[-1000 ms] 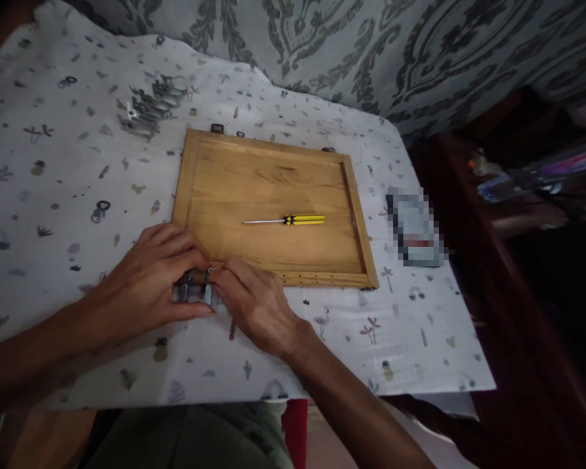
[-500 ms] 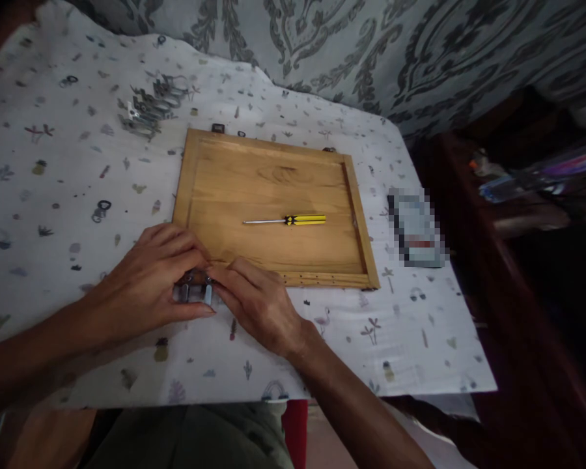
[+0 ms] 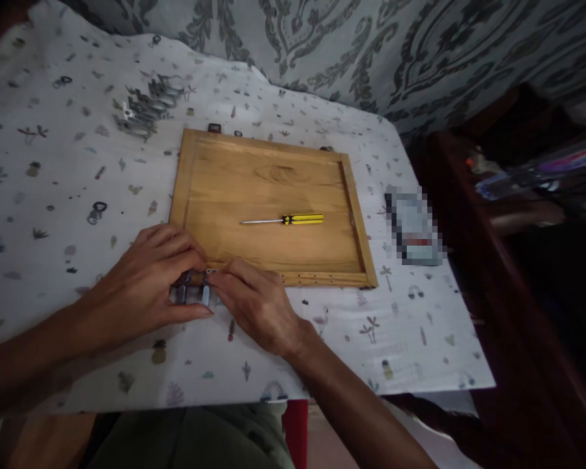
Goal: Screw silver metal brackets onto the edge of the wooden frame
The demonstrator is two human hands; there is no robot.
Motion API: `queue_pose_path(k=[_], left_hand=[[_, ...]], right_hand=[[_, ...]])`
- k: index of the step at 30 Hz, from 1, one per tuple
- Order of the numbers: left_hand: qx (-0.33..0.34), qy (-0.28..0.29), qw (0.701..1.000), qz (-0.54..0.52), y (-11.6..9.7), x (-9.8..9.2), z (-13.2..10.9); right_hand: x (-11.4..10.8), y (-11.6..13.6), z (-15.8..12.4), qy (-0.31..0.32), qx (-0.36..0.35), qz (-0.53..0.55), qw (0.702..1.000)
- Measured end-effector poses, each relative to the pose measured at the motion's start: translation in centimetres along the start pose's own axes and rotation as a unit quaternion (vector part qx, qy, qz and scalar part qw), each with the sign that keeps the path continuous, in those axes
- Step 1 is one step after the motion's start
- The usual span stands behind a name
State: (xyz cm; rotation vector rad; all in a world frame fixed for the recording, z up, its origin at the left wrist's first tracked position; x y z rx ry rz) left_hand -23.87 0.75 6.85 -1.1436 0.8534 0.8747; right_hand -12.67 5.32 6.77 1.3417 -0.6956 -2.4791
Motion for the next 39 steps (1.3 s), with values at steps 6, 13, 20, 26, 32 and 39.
queue_pose_path(k=[6, 13, 20, 26, 32, 39], left_hand=[[0.002, 0.002, 1.000, -0.002, -0.1, 0.1, 0.1], [0.000, 0.007, 1.000, -0.004, 0.0, 0.1, -0.1], [-0.002, 0.012, 1.000, -0.003, 0.0, 0.1, 0.0], [-0.002, 0.016, 1.000, 0.004, 0.0, 0.2, 0.0], [-0.001, 0.014, 1.000, 0.002, 0.0, 0.2, 0.0], [-0.001, 0.001, 1.000, -0.002, -0.1, 0.0, 0.0]], right_hand=[[0.3, 0.0, 0.0, 0.008, 0.000, -0.018, 1.000], [0.6, 0.1, -0.1, 0.018, -0.003, -0.040, 0.999], [0.3, 0.4, 0.0, 0.006, -0.016, -0.057, 0.998], [-0.5, 0.4, 0.0, -0.015, -0.005, -0.058, 0.998], [0.1, 0.2, 0.0, 0.005, 0.003, -0.036, 0.999], [0.4, 0.1, 0.1, 0.017, 0.002, -0.028, 0.999]])
Point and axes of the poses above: each hand's wrist, its own z-axis towards the middle knuckle, its own x-axis out of the palm, y = z × x, the point moved 8 cm from there along z, towards the middle knuckle, and after that the axes turned 4 degrees about z, right-handed, at the moved point
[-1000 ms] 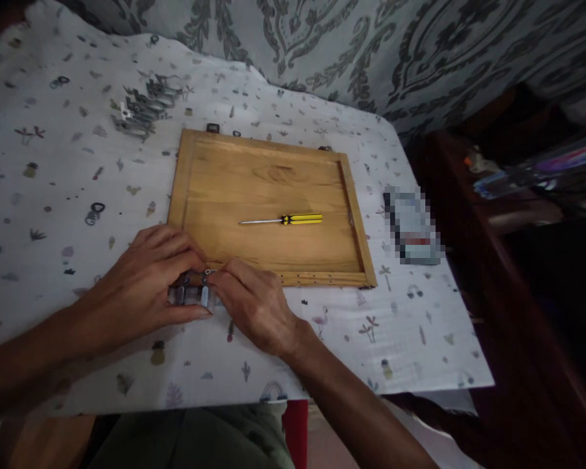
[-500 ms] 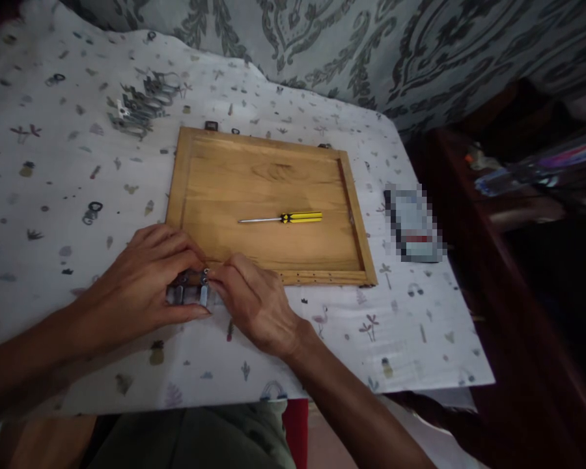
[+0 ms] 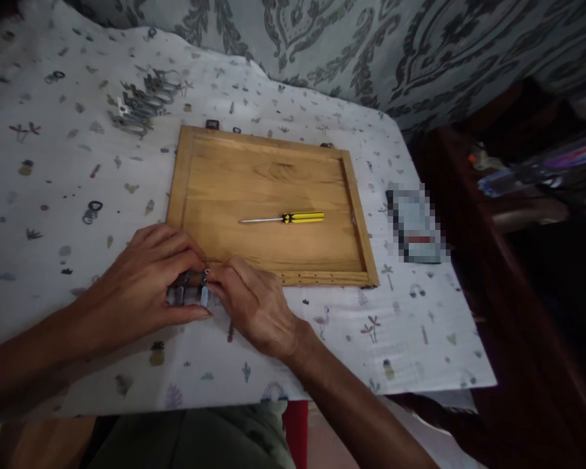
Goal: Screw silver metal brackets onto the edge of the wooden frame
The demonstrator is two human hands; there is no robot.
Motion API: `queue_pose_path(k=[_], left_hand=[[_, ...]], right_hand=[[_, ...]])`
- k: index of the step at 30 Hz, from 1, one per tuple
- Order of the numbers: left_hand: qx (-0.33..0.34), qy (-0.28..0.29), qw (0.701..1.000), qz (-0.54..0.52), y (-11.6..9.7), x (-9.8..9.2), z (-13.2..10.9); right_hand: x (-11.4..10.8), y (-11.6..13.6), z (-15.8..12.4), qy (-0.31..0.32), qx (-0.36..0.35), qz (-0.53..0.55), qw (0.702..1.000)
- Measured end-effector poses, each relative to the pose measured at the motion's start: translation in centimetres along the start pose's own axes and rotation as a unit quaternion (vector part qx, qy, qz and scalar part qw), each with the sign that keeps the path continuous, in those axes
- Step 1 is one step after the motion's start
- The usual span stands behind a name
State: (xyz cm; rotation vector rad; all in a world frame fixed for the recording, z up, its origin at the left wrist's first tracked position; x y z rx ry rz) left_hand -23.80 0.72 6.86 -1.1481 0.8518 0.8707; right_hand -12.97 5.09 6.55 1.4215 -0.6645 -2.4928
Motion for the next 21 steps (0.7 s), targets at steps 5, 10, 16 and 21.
queue_pose_path(k=[5, 10, 16, 21], left_hand=[[0.002, 0.005, 1.000, -0.002, 0.01, 0.01, 0.05], [0.000, 0.003, 1.000, -0.001, 0.00, 0.06, 0.05], [0.004, 0.002, 1.000, -0.008, -0.05, 0.04, -0.09], [-0.003, 0.001, 1.000, -0.004, 0.06, 0.02, -0.08]], right_hand=[[-0.02, -0.02, 0.07, 0.003, 0.002, 0.007, 1.000], [-0.18, 0.05, 0.14, -0.005, 0.004, 0.011, 1.000], [-0.15, -0.12, 0.08, -0.005, 0.011, 0.012, 1.000], [-0.15, -0.19, 0.05, -0.008, 0.013, 0.020, 1.000]])
Point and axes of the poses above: each hand's wrist, its own z-axis towards the middle knuckle, its own x-axis out of the palm, y = z × x, the point moved 8 cm from there along z, towards the middle knuckle, and after that the axes turned 4 degrees about z, right-handed, at the moved point
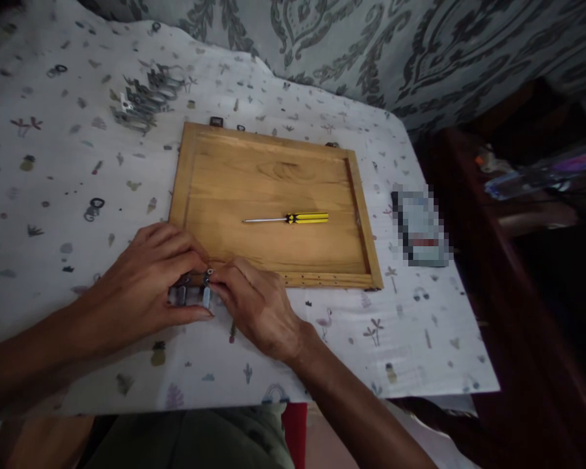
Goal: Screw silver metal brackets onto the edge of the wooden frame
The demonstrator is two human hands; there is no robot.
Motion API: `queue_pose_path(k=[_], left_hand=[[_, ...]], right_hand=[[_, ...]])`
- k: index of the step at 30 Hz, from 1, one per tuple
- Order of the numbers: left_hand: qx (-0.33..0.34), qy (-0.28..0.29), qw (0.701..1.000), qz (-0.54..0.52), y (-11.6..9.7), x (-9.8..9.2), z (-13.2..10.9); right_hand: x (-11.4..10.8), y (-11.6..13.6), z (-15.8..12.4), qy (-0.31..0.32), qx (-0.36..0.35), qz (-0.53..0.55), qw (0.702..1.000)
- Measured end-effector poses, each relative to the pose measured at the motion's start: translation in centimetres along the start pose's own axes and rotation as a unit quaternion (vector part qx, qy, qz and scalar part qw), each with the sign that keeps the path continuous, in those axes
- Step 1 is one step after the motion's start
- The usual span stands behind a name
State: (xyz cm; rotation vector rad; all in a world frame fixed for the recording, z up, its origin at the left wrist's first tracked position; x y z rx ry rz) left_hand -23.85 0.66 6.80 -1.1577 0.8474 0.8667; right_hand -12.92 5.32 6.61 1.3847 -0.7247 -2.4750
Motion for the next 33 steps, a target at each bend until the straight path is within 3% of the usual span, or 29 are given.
queue_pose_path(k=[20, 33], left_hand=[[-0.008, -0.004, 1.000, 0.000, -0.16, -0.10, 0.13], [-0.004, 0.002, 1.000, 0.002, -0.13, 0.11, 0.09]], right_hand=[[-0.07, -0.41, -0.11, -0.011, 0.037, 0.100, 0.994], [-0.07, -0.88, -0.44, -0.011, 0.063, 0.108, 0.992]])
Point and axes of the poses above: each hand's wrist, its own z-axis towards the middle knuckle, its own x-axis out of the palm, y = z × x, the point moved 8 cm from there along z, towards the middle knuckle, and after that the axes turned 4 degrees about z, right-handed, at the moved point
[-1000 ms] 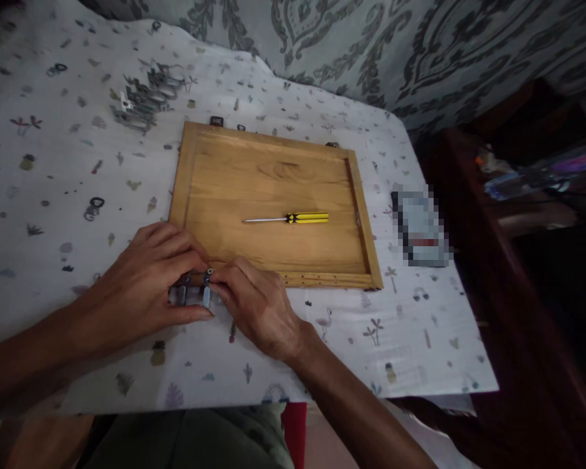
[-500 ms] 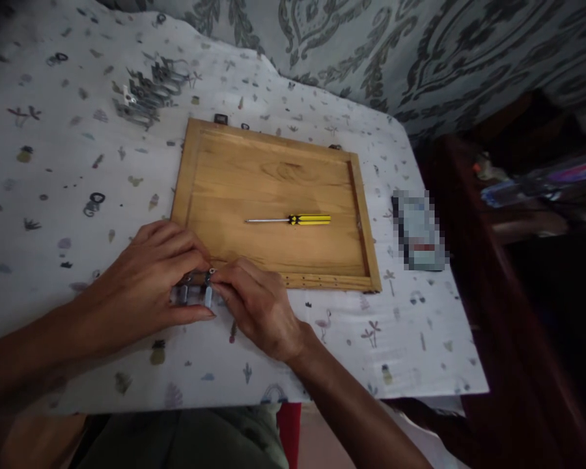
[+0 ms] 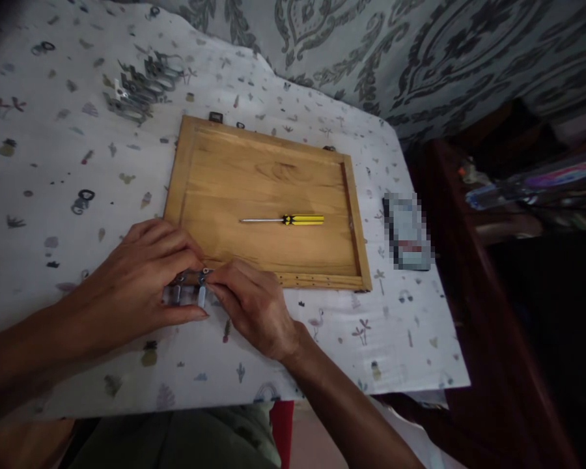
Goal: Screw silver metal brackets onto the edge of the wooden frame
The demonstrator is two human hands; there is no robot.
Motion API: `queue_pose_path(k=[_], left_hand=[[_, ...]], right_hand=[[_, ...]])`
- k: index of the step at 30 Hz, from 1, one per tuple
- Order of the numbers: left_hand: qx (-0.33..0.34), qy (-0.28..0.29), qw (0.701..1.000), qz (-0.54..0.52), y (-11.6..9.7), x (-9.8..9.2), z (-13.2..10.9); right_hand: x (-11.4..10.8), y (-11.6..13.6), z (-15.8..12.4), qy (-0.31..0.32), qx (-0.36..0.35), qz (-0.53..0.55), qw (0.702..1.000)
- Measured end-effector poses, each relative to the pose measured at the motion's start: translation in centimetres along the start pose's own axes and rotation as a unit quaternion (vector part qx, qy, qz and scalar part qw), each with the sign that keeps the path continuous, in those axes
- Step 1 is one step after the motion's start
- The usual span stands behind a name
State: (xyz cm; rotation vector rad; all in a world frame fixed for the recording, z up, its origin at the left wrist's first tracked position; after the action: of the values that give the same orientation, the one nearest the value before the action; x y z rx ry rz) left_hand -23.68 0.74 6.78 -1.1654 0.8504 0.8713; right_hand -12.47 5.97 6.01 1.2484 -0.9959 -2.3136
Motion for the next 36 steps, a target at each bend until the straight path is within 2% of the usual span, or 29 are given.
queue_pose_path(k=[21, 33, 36], left_hand=[[-0.002, -0.017, 1.000, -0.006, 0.10, -0.09, -0.05], [0.002, 0.000, 1.000, -0.003, 0.08, -0.10, -0.11], [0.003, 0.006, 1.000, 0.001, 0.14, 0.07, -0.06]], right_hand=[[0.28, 0.93, 0.11, 0.025, -0.059, -0.041, 0.997], [0.03, 0.46, 0.16, -0.002, -0.061, 0.001, 0.998], [-0.15, 0.31, 0.08, -0.009, -0.041, -0.001, 0.999]])
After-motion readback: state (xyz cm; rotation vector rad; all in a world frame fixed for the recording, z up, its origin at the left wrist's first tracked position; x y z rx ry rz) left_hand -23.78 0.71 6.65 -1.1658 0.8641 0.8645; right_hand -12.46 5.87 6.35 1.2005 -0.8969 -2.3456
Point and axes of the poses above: each hand's wrist, its own z-axis towards the middle knuckle, its own x-axis out of the palm, y = z × x, the point moved 8 cm from there along z, towards the middle knuckle, and after that the axes turned 4 degrees about z, right-handed, at the moved point
